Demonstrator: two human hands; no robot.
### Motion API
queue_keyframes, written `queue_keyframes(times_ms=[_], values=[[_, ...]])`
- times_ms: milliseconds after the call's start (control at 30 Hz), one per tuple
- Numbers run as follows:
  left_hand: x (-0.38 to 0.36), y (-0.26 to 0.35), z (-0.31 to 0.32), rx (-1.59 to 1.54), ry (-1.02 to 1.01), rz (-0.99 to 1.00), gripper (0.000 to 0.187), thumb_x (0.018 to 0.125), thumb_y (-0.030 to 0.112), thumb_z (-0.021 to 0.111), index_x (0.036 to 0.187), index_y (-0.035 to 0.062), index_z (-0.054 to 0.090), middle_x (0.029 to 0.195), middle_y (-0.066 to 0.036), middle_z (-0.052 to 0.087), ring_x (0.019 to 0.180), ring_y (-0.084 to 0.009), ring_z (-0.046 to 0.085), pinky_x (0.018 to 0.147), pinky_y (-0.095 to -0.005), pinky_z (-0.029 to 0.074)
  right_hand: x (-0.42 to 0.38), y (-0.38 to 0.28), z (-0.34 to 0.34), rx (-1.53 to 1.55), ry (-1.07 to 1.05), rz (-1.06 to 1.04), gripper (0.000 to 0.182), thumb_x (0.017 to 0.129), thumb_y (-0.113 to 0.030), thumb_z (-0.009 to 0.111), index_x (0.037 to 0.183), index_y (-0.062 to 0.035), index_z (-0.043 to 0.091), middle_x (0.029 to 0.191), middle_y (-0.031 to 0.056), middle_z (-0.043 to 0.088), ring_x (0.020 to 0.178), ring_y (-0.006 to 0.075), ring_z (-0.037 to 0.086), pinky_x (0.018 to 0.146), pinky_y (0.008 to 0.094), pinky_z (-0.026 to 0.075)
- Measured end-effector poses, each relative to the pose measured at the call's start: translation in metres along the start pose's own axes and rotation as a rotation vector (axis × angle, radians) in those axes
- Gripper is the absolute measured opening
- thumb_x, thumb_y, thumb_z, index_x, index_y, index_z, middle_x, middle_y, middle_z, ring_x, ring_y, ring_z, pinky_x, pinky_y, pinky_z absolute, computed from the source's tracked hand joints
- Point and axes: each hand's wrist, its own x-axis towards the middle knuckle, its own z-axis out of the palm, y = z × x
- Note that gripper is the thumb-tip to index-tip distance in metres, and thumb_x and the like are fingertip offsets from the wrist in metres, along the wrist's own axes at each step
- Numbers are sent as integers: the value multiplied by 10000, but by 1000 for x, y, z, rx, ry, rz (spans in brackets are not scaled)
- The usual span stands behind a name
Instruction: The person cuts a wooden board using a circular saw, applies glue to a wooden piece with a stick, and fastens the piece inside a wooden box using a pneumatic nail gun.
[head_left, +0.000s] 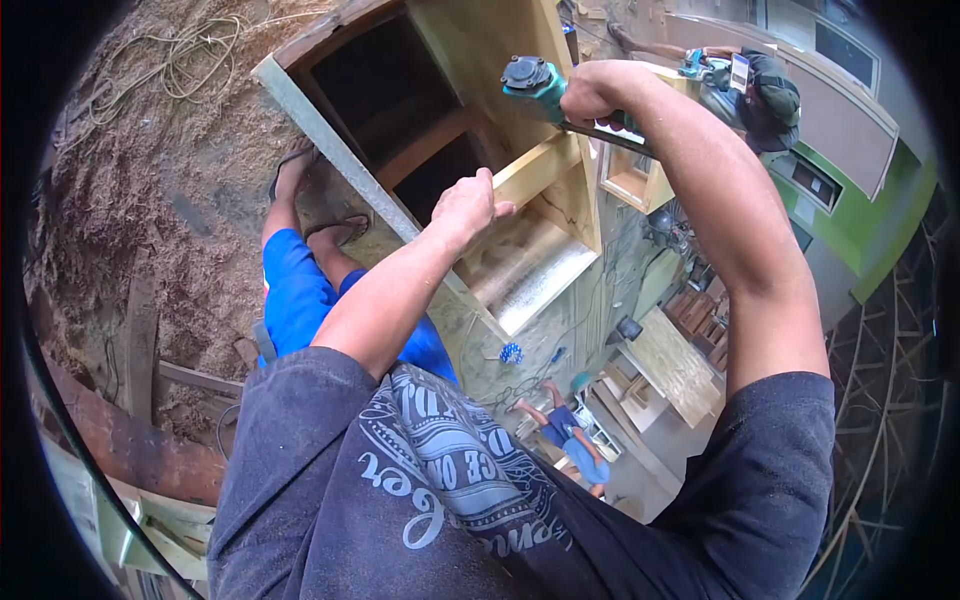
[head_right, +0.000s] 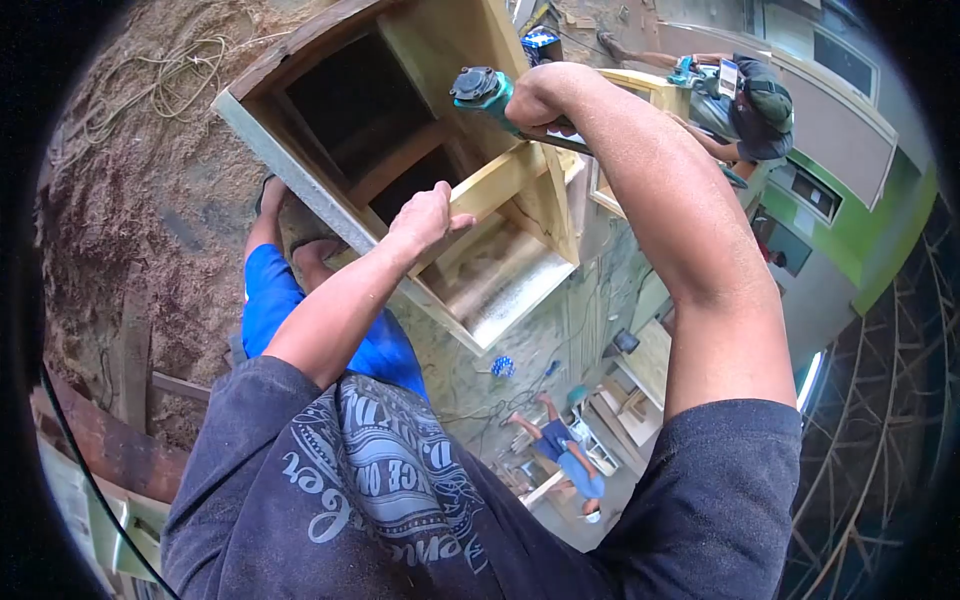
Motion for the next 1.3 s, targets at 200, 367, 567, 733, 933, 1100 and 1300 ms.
queue_keyframes(times_ms=[200, 367, 567, 733, 933, 1100, 1300], values=[[-3, 4, -4, -17, 3, -6, 550, 816, 412, 740, 1099, -11, 530, 1032, -247, 670, 1008, -391, 652, 871, -480, 524, 7, -15, -7, -270, -72, -47, 207, 636, -48, 558, 779, 26, 688, 782, 190, 673, 678, 298, 662, 649, 402, 518], [-2, 2, -2, -10, 8, -6, 556, 815, 415, 741, 1102, -14, 534, 1033, -243, 671, 1008, -391, 652, 873, -480, 524, 4, -20, -9, -357, -114, -96, 237, 628, -48, 566, 804, 32, 705, 816, 201, 688, 747, 315, 679, 706, 415, 522], [-2, 4, -6, -16, -22, -34, 565, 818, 421, 738, 1104, -22, 534, 1041, -255, 663, 1021, -395, 645, 875, -482, 523, 5, -16, -3, -234, -13, -33, 177, 654, -46, 535, 716, 39, 678, 679, 168, 671, 607, 272, 675, 615, 405, 536], [-1, 2, -3, -14, -8, -12, 573, 817, 426, 740, 1105, -23, 532, 1041, -259, 660, 1021, -403, 641, 874, -485, 521, 0, -16, -4, -306, -18, -51, 168, 654, -51, 541, 707, 40, 672, 680, 168, 671, 598, 278, 668, 609, 404, 532], [-1, 2, -3, -15, -11, -10, 574, 816, 420, 741, 1110, -25, 529, 1042, -261, 659, 1022, -406, 640, 876, -487, 520, -7, -24, -11, -307, -55, -31, 251, 632, -48, 577, 822, 22, 724, 821, 192, 699, 738, 301, 683, 689, 411, 528], [-3, 4, -6, -23, -16, -22, 576, 816, 414, 742, 1121, -24, 528, 1048, -261, 659, 1026, -406, 639, 877, -487, 519, -1, -28, -9, -438, -114, -92, 272, 613, -48, 591, 835, 18, 732, 847, 195, 703, 770, 318, 684, 699, 418, 528], [-3, 3, -4, -24, -14, -17, 567, 817, 411, 740, 1122, -18, 530, 1051, -253, 662, 1030, -403, 640, 879, -486, 518, -10, -24, -8, -317, 18, -84, 169, 669, -38, 531, 724, 56, 660, 712, 176, 664, 603, 275, 665, 576, 414, 530]])
